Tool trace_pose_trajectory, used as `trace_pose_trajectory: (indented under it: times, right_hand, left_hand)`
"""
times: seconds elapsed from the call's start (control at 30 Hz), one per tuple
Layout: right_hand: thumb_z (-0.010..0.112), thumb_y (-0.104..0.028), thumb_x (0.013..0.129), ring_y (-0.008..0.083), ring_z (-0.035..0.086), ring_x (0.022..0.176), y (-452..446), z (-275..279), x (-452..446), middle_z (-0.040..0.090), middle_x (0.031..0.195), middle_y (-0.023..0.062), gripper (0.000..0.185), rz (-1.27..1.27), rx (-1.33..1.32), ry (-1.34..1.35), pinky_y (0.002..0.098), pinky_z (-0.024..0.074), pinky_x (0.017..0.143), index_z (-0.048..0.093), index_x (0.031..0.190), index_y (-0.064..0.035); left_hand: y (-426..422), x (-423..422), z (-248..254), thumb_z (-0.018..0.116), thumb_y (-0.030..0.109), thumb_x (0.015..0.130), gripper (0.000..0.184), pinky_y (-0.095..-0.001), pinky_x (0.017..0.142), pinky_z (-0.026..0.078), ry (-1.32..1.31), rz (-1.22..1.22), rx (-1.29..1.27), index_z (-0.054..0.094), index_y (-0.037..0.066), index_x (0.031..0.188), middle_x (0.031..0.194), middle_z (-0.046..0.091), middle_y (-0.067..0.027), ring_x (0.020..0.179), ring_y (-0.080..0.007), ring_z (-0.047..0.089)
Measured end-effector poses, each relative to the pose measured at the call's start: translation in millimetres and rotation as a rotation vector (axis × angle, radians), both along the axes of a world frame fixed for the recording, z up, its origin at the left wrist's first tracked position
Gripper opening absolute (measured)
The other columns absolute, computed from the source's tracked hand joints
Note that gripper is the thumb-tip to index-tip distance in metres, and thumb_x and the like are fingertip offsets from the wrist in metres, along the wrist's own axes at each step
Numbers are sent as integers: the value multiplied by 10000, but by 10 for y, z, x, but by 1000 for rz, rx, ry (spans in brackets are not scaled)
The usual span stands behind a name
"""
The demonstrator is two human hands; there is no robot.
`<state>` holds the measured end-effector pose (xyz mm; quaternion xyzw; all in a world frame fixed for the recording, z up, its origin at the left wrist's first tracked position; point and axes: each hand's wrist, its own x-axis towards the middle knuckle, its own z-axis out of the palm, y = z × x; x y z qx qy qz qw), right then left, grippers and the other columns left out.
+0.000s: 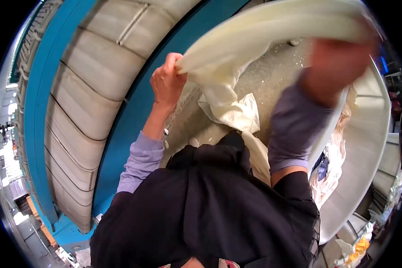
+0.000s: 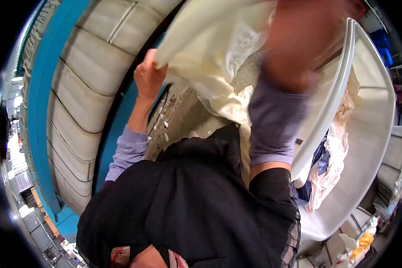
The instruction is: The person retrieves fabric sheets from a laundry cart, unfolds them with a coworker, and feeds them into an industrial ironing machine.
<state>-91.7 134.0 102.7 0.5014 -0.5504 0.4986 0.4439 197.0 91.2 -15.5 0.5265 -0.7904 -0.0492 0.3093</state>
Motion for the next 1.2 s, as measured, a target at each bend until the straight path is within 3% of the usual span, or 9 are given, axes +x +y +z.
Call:
trace_pose_trajectory:
  times: [0.2, 0.27, 0.33, 0.43, 0.63, 0.87, 0.97, 1.13, 1.2]
  right_hand:
    - [442, -115, 839, 146, 529, 743, 6, -118, 107, 562, 884, 92, 232, 512, 405, -526, 273, 438, 645, 522, 1025, -1]
    - [448, -139, 847, 146, 522, 873, 105, -319, 838, 533, 1016, 115, 297, 621, 507, -704, 275, 439, 739, 473, 1105, 5]
    - [605, -297, 772, 199, 523, 885, 854, -1215, 2316, 498, 1076, 164, 534, 796, 779, -464, 329, 405, 832, 430, 1182, -5]
    - [640, -348, 730, 276, 548, 631, 1095, -1001, 3261, 559, 684, 102, 323, 1580, 1379, -114, 365, 443, 594, 569, 855, -59]
    - [571, -252, 746, 176, 462, 460, 807, -127, 3949, 373, 511, 3, 256, 1700, 729, 175, 307, 355, 418, 407, 622, -99]
    - [579, -230, 645, 130, 493, 589, 253, 195, 4956, 418, 599, -3, 198, 1540, 373, 217, 305, 412, 540, 416, 649, -118]
    - [667, -258, 608, 231, 408, 1128, 306, 61, 5030, 495, 1086, 55, 370, 1440, 344, 69, 474, 229, 982, 536, 933, -138]
    - [599, -416, 727, 314, 262, 1253, 460, -630, 4750, 330, 1315, 128, 589, 1448, 801, 144, 519, 193, 997, 417, 1218, -146]
    - [522, -504, 768, 337, 251, 1254, 460, -899, 4688, 311, 1329, 147, 618, 1326, 962, 167, 518, 204, 994, 392, 1257, -149]
  left_hand:
    - [580, 1223, -400, 609, 115, 706, 178, -380, 558, 448, 128, -124, 147, 596, 64, 877, 716, 595, -145, 644, -327, 579]
    - [923, 1642, -199, 698, 211, 694, 255, -305, 491, 431, 101, -197, 486, 606, 10, 821, 609, 571, -144, 492, -173, 555]
    - [1338, 1956, 186, 704, 232, 698, 288, -289, 456, 395, 330, -277, 748, 603, -23, 783, 574, 561, -110, 470, -132, 509]
    - [1669, 2625, 559, 651, 126, 716, 169, -276, 494, 404, 83, -424, 569, 618, -18, 797, 650, 591, -106, 509, -191, 520]
    - [2488, 3590, 704, 638, 133, 616, 153, -323, 530, 379, 527, 94, 216, 599, 12, 700, 579, 526, -86, 570, -200, 488]
    - [2374, 4723, 993, 604, 184, 759, 240, -248, 700, 401, 886, 663, 2, 514, 32, 921, 840, 514, -36, 765, -127, 489]
    - [1733, 4656, 1296, 563, 124, 818, 169, -210, 698, 398, 728, 678, 125, 532, -7, 919, 854, 528, -29, 779, -94, 493]
    - [770, 4939, 1072, 567, 158, 820, 160, -225, 648, 408, 118, 476, 104, 579, 6, 870, 720, 562, -40, 691, -79, 490]
    - [453, 4803, 1104, 540, 223, 828, 224, -287, 685, 421, -75, 537, 74, 570, 23, 924, 836, 596, -108, 747, -207, 557]
